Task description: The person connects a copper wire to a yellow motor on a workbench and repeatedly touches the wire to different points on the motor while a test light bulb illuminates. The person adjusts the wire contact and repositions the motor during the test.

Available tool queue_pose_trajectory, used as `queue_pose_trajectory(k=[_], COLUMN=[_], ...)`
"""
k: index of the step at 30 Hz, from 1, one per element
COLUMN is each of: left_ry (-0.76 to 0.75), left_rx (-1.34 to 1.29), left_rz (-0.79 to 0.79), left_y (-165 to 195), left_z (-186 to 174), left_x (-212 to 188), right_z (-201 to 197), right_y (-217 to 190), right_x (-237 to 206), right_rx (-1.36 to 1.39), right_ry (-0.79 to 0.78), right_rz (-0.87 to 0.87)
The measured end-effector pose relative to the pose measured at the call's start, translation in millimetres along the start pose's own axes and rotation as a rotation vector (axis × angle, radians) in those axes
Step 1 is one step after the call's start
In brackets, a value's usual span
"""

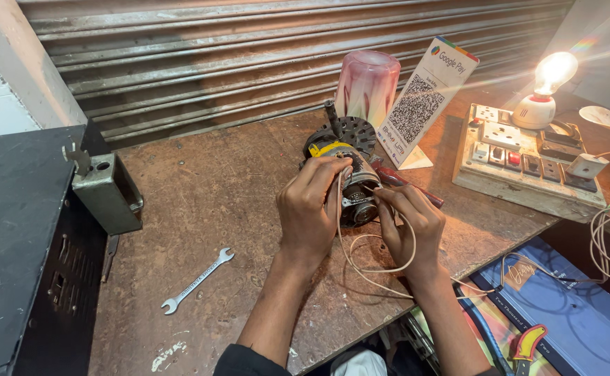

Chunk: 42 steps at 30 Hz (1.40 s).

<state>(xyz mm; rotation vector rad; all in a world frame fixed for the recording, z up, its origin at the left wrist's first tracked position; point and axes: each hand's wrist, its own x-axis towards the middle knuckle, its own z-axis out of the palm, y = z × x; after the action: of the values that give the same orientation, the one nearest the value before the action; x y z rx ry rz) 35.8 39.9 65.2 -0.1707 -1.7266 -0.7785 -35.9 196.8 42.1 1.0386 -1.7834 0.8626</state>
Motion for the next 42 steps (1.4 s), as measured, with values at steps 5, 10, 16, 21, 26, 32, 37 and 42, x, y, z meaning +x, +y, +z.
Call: queue_pose_trajectory(k=[5, 10, 16, 21, 26, 32, 37, 42], left_ry=[0.005, 0.010, 0.003, 0.008, -0.001, 0.001, 0.001, -0.001], left_rx=[0.003, 0.003, 0.003, 0.007, 0.007, 0.015, 0.008, -0.002], left_rz=[0.003, 0.006, -0.002, 0.012, -0.013, -0.004, -0.001, -0.005], left_y=[1.0, 1.5, 1.1, 0.5, 0.3, -1.1, -1.3, -1.0], left_z=[1.0, 1.1, -1.4, -3.3, -2.4, -2.1, -2.3, -1.9], left_x=[0.8, 1.2, 0.2, -0.3, -0.5, -0.7, -1.1, -0.3], right_z=[-0.5, 0.0, 1.2, 1.3, 0.8, 1.7, 2.1, 3.2], right_y=[0.6, 1.3, -0.2, -2.1, -2.6, -3.1, -2.5, -1.9], right_x=[0.3, -0.1, -1.0, -1.0, 0.2, -0.2, -1.3, -2.0], right_rx=[-0.002, 0.009, 0.004, 0.002, 0.002, 0.019, 0.007, 0.014], right_ry=[0.004, 0.006, 0.003, 0.005, -0.002, -0.010, -0.001, 0.004], right_rz=[0.000, 0.008, 0.010, 0.003, 0.000, 0.011, -0.006, 0.004])
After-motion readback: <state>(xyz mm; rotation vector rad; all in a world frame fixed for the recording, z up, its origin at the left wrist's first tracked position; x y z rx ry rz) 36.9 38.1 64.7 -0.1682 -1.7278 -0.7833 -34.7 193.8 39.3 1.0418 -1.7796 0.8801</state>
